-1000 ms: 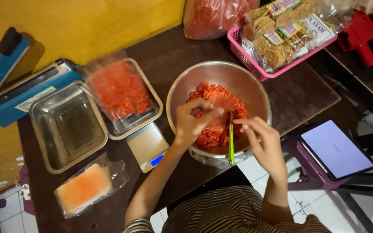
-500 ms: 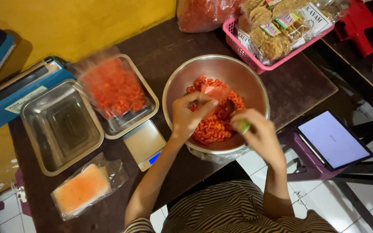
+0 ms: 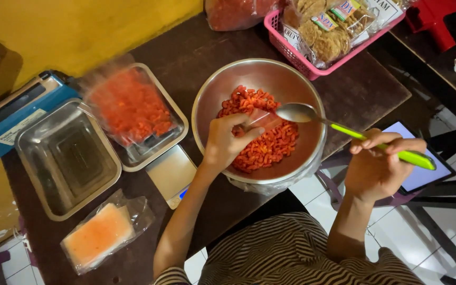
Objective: The person scoops red dried shrimp from a large metal bowl into small plastic bags using a green spoon. They place each filled bag onto a digital scale to check the weight, then move the bag into a metal tray. The process repeats with multiple bags.
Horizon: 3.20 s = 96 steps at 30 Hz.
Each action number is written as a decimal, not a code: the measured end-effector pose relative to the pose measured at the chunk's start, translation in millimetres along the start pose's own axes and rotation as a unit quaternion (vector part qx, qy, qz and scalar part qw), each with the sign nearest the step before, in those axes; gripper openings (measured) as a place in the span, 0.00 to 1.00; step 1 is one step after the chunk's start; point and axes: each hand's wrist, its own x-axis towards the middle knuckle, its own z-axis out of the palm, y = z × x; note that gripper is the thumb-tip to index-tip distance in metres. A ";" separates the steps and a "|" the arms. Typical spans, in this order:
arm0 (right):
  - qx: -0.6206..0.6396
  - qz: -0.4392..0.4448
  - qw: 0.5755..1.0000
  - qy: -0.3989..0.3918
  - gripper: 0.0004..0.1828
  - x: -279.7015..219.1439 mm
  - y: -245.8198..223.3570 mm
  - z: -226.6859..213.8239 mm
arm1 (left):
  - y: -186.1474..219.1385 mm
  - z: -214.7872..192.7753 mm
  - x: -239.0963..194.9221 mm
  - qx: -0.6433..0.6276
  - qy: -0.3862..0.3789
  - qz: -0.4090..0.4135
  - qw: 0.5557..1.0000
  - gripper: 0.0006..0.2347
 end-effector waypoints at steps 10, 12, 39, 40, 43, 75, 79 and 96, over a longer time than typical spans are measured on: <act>-0.021 0.049 0.998 -0.046 0.03 -6.3 5.6 -1.2 | -0.2 -1.9 1.0 -0.026 -0.063 -0.017 0.998 0.06; 0.046 0.109 0.988 -0.102 0.02 -3.9 10.9 -3.6 | -2.9 2.0 0.3 -0.040 -0.093 -0.012 0.995 0.07; -0.055 0.067 0.996 0.027 0.15 -16.9 38.7 15.4 | -2.8 28.5 1.3 0.180 0.062 0.262 0.946 0.17; -0.057 0.065 0.996 0.027 0.15 -17.2 38.8 15.6 | -4.6 29.3 1.7 0.178 0.062 0.263 0.946 0.17; -0.067 0.059 0.995 0.041 0.14 -17.1 39.8 17.6 | -8.9 29.1 1.8 0.178 0.072 0.268 0.944 0.16; -0.011 0.080 0.997 0.014 0.14 -26.9 43.8 34.6 | -0.5 19.3 4.2 0.094 0.066 0.298 0.948 0.09; -0.004 0.087 0.996 0.021 0.14 -30.4 47.3 27.1 | -1.3 18.5 3.6 0.099 0.086 0.289 0.948 0.14; -0.172 -0.016 0.983 0.058 0.23 -12.5 50.2 -17.1 | -36.4 20.7 11.9 -0.035 0.166 0.220 0.961 0.06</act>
